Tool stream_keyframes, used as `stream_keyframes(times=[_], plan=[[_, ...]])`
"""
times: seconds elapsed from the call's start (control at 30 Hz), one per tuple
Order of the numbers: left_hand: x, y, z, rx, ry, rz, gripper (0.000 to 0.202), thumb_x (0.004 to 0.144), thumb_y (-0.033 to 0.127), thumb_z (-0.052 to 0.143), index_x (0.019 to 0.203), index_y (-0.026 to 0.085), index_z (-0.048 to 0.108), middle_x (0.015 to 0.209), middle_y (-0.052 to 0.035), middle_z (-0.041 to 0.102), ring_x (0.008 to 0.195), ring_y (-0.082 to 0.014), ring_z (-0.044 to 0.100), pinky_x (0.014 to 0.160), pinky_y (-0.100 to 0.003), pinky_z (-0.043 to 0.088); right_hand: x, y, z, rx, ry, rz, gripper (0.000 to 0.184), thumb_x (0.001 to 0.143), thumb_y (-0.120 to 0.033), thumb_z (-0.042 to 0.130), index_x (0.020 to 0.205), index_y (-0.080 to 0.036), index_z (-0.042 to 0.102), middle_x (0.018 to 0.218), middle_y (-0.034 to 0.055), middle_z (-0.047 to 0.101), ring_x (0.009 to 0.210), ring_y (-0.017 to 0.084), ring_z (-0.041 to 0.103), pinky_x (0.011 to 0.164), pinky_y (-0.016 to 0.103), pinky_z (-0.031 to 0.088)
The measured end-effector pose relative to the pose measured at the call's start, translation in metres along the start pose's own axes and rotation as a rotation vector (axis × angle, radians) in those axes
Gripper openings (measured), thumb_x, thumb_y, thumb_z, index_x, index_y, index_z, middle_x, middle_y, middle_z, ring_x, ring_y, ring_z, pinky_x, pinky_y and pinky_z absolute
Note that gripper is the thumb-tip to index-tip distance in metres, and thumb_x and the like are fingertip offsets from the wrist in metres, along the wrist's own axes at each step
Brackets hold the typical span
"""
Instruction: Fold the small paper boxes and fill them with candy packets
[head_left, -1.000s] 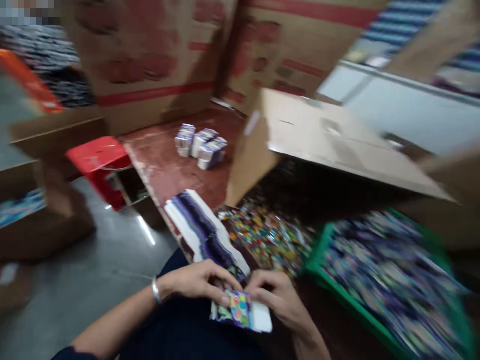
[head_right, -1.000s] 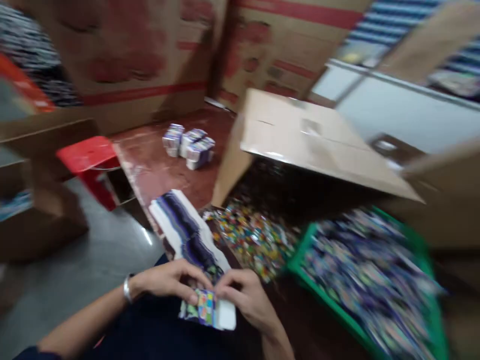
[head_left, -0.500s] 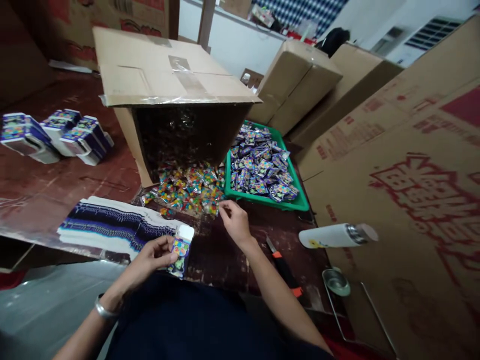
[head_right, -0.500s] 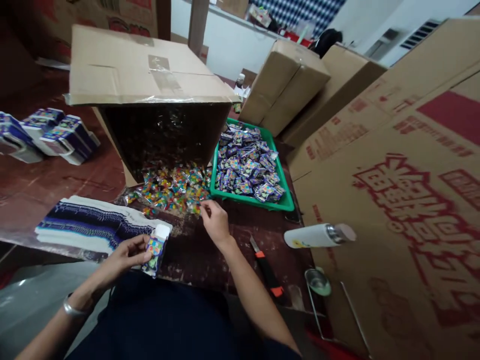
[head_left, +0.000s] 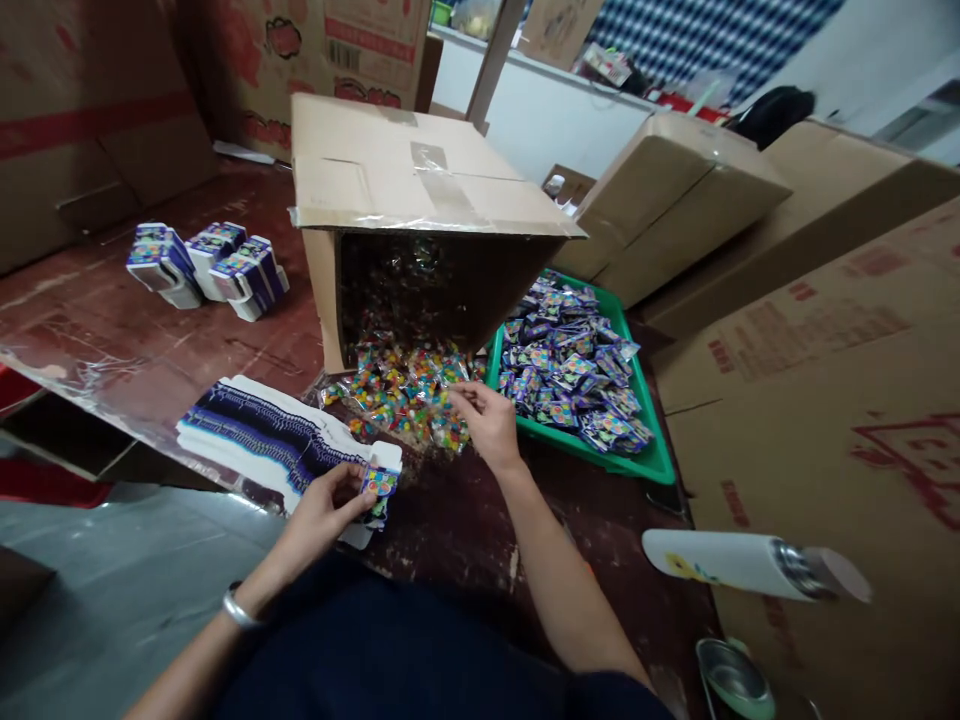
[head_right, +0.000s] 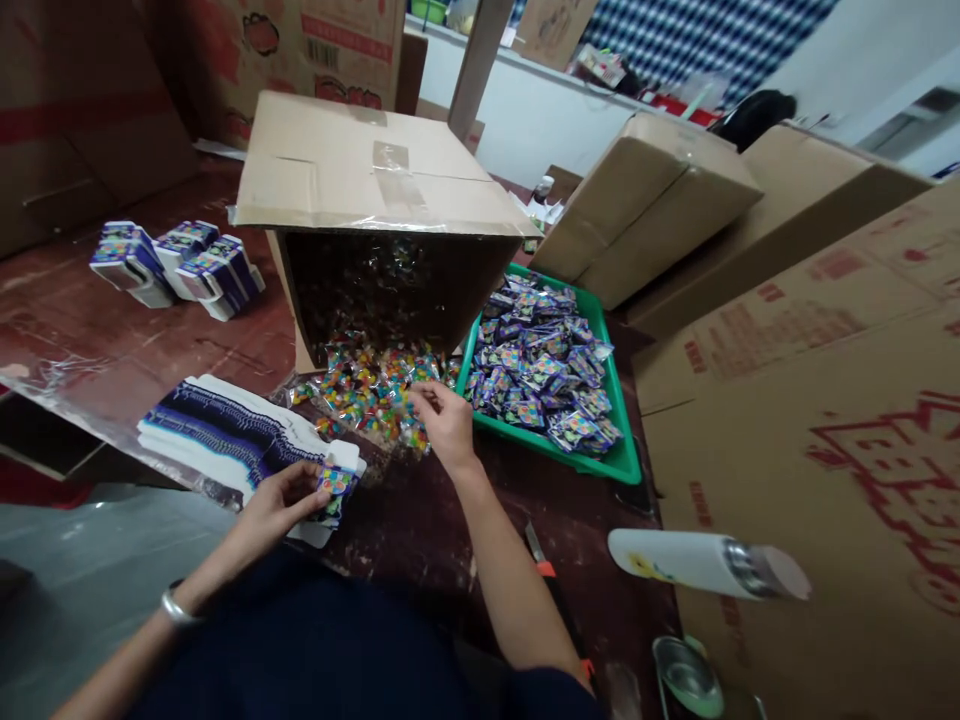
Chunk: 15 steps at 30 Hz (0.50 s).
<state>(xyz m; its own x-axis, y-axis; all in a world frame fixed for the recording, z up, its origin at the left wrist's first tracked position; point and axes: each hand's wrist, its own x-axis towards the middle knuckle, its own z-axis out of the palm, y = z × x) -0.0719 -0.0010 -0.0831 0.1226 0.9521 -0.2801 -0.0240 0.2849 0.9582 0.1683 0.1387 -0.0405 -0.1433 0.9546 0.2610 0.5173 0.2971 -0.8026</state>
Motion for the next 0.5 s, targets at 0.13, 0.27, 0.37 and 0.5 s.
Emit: stream_keyframes(times=[0.13,0.27,0.37,0.5], plan=[[0.010,0.012,0.011,0.169,0.035,0.077,0.029,0.083,0.041,0.069,0.100,0.017,0.065,0.094,-0.0064,0.075,0.085,-0.0237,0.070,0.077,-0.032,0.053,-0.027,-0.032,0.007,0.275,-0.148,0.074,0.017,0.086,-0.036,0.072,0.088,-0.019,0.070,0.076,0.0016,0.071,0.063,0.016,0.065,0.060,0.026,0.052],[0.015,0.019,0.017,0.161,0.038,0.100,0.026,0.083,0.037,0.070,0.100,0.018,0.065,0.094,-0.0051,0.074,0.086,-0.0228,0.070,0.079,-0.032,0.054,-0.039,-0.048,0.017,0.131,-0.246,-0.030,0.012,0.088,-0.031,0.072,0.082,-0.020,0.072,0.078,0.0023,0.070,0.071,0.017,0.065,0.067,0.028,0.053],[0.016,0.019,0.019,0.053,0.055,0.110,0.028,0.082,0.035,0.071,0.102,0.018,0.063,0.094,-0.0046,0.073,0.087,-0.0218,0.070,0.080,-0.032,0.055,-0.042,-0.051,0.024,-0.005,-0.186,-0.190,0.013,0.090,-0.030,0.070,0.082,-0.021,0.075,0.097,0.0074,0.070,0.093,0.023,0.066,0.085,0.036,0.054],[0.017,0.018,0.022,-0.084,0.141,0.151,0.053,0.080,0.035,0.074,0.126,0.022,0.052,0.094,-0.0014,0.066,0.082,-0.0195,0.070,0.075,-0.031,0.057,-0.054,-0.047,0.030,0.095,-0.136,-0.196,0.023,0.093,-0.031,0.066,0.114,-0.023,0.070,0.122,0.0105,0.065,0.114,0.025,0.062,0.091,0.037,0.054]])
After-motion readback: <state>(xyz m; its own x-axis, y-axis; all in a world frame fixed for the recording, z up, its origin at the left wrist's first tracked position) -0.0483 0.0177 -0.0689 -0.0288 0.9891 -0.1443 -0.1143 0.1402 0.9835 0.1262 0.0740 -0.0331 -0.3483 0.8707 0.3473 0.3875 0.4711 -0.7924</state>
